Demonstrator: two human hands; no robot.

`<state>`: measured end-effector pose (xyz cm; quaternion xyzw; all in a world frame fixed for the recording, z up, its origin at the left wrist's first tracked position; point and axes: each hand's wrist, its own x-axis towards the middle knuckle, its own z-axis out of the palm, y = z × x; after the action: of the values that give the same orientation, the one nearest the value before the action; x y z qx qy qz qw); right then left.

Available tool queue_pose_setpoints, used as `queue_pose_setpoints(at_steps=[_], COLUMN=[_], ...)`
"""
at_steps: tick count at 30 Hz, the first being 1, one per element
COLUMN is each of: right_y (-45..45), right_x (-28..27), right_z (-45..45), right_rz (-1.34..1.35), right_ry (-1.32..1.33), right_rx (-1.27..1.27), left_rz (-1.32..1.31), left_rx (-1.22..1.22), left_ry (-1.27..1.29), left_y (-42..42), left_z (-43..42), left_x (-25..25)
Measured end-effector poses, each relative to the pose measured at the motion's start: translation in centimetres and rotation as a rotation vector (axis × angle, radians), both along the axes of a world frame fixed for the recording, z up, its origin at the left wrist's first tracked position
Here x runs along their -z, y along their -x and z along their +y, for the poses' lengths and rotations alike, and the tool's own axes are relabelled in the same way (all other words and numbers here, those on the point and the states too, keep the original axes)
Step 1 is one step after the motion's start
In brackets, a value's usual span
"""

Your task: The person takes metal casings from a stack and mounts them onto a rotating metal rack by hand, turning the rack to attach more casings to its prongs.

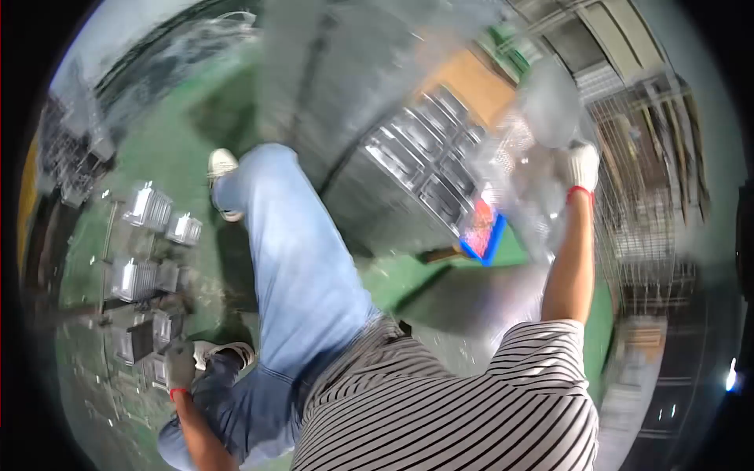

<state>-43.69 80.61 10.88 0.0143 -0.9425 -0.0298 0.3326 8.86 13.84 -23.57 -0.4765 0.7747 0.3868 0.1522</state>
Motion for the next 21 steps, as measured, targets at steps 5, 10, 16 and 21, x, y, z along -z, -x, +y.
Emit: queue_pose_setpoints(at_steps=[5,10,16,21], right_y=[-18.0,-34.3,-36.1,-36.3], right_x=[-5.3,4.5,11.9,12.2], right_z=[17.9,21.9,19.4,15.9], right_rz=[-0.261,-0.459,-0.497,-0.636], right_ry=[-0.118,0.136,0.189,0.214], right_rx=[0.277,0.634,0.789,0.857], left_rz=[0.112,0.117,0.087,0.113], left_rx=[-0.080,-0.055,-0.101,-0.095], left_ry=[-0.298,-0.408,-0.448,-0.472], left_y=[1.1,1.4,1.4,2.5], left_z=[-0.1,0.8,0.2,1.6], left_x=[2.1,0.8,2.5,1.0])
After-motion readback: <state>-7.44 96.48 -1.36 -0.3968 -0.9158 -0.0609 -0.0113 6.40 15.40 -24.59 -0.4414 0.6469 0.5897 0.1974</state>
